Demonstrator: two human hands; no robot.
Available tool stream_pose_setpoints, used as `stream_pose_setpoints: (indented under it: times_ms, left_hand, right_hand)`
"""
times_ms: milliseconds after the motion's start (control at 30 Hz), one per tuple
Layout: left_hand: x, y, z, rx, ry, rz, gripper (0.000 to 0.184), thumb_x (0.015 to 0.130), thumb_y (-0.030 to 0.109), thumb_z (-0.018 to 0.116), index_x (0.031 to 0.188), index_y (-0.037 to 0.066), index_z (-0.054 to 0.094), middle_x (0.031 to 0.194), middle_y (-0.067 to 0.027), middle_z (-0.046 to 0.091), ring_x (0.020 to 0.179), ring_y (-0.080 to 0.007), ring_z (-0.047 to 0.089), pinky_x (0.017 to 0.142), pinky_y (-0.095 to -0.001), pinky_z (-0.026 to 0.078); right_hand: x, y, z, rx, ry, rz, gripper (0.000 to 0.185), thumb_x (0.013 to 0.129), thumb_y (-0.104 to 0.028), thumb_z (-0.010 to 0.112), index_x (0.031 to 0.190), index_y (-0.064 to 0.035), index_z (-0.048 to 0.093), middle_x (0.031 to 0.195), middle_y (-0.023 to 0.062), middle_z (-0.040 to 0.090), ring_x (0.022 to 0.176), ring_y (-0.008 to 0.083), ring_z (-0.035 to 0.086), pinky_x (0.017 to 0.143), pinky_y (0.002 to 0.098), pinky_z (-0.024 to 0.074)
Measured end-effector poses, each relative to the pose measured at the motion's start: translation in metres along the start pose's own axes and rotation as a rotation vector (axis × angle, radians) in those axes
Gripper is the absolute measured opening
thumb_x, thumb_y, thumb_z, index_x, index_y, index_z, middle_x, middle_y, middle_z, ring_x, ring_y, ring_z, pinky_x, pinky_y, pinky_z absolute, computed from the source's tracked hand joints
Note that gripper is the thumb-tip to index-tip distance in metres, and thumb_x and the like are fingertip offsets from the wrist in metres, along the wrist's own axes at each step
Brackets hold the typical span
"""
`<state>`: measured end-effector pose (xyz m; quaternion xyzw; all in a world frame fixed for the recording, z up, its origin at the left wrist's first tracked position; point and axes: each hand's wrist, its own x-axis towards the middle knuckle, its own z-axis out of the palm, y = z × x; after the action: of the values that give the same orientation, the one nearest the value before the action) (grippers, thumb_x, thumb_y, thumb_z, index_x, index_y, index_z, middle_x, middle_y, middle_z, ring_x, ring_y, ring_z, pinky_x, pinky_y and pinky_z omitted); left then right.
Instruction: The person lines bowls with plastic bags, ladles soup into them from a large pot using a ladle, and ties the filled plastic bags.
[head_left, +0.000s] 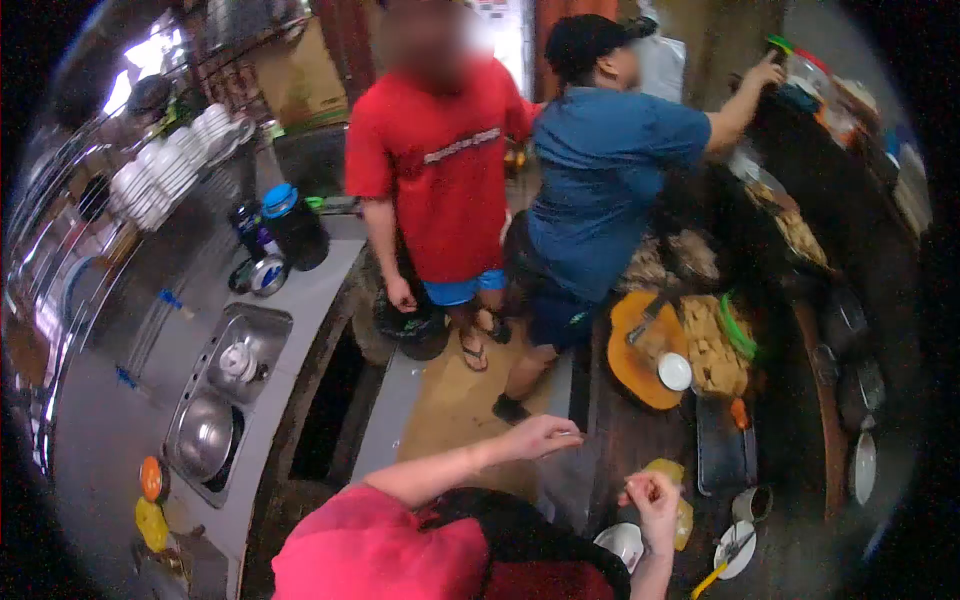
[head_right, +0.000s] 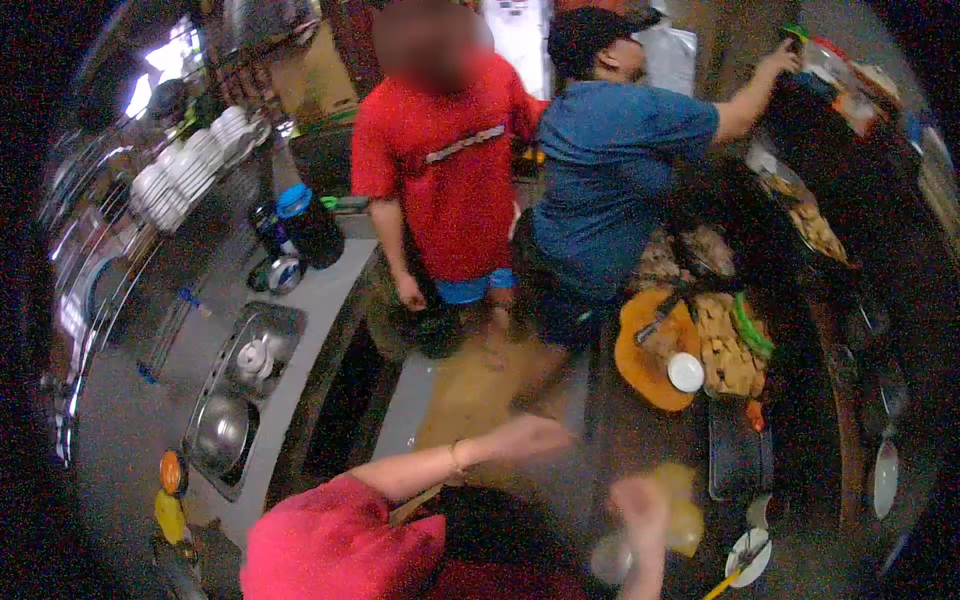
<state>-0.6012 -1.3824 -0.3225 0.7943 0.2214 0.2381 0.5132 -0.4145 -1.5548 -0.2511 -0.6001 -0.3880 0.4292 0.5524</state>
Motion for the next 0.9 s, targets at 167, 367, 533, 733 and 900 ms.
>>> stream_pose_setpoints:
  times_ms: [167,367,533,733,900]
  left_hand:
    - [0.004,-0.001,0.028,0.027,-0.070,0.026,0.027,0.087,0.030,0.052,0.090,0.005,0.059,0.058,-0.0045,0.050,0.051,-0.0093,0.046,0.049,-0.0265,0.037]
    - [0.000,0.006,0.030,-0.058,-0.098,0.040,0.027,0.087,0.030,0.051,0.091,0.004,0.058,0.059,-0.0055,0.051,0.051,-0.0097,0.045,0.048,-0.0276,0.037]
    - [-0.007,-0.018,0.024,-0.047,-0.076,0.049,0.027,0.088,0.030,0.051,0.092,0.004,0.058,0.060,-0.0041,0.051,0.050,-0.0091,0.045,0.048,-0.0267,0.037]
    - [-0.008,-0.002,0.016,-0.070,-0.050,0.041,0.026,0.088,0.029,0.050,0.093,0.005,0.058,0.058,-0.0029,0.051,0.049,-0.0079,0.048,0.047,-0.0259,0.038]
    - [-0.003,-0.008,0.018,-0.028,-0.065,0.086,0.026,0.088,0.030,0.049,0.093,0.006,0.059,0.059,-0.0019,0.050,0.049,-0.0082,0.048,0.047,-0.0262,0.038]
  right_hand:
    - [-0.060,-0.190,0.086,0.831,-0.342,-0.071,0.032,0.085,-0.034,0.053,0.079,-0.0023,0.055,0.073,0.0155,0.060,0.053,0.0237,0.056,0.056,0.0295,0.0469]
    - [-0.035,-0.201,0.114,0.773,-0.985,-0.151,0.030,0.085,-0.032,0.053,0.079,-0.0023,0.055,0.073,0.0151,0.060,0.053,0.0238,0.055,0.056,0.0297,0.0467]
    - [-0.033,-0.199,0.119,0.761,-1.082,-0.120,0.028,0.084,-0.030,0.054,0.079,-0.0024,0.055,0.072,0.0149,0.059,0.053,0.0238,0.055,0.057,0.0298,0.0466]
    - [-0.027,-0.197,0.118,0.724,-1.116,-0.114,0.026,0.084,-0.028,0.054,0.080,-0.0024,0.055,0.072,0.0146,0.059,0.054,0.0238,0.055,0.057,0.0300,0.0464]
    - [-0.023,-0.193,0.114,0.696,-1.124,-0.128,0.025,0.084,-0.027,0.054,0.080,-0.0025,0.054,0.072,0.0143,0.059,0.054,0.0239,0.055,0.057,0.0302,0.0463]
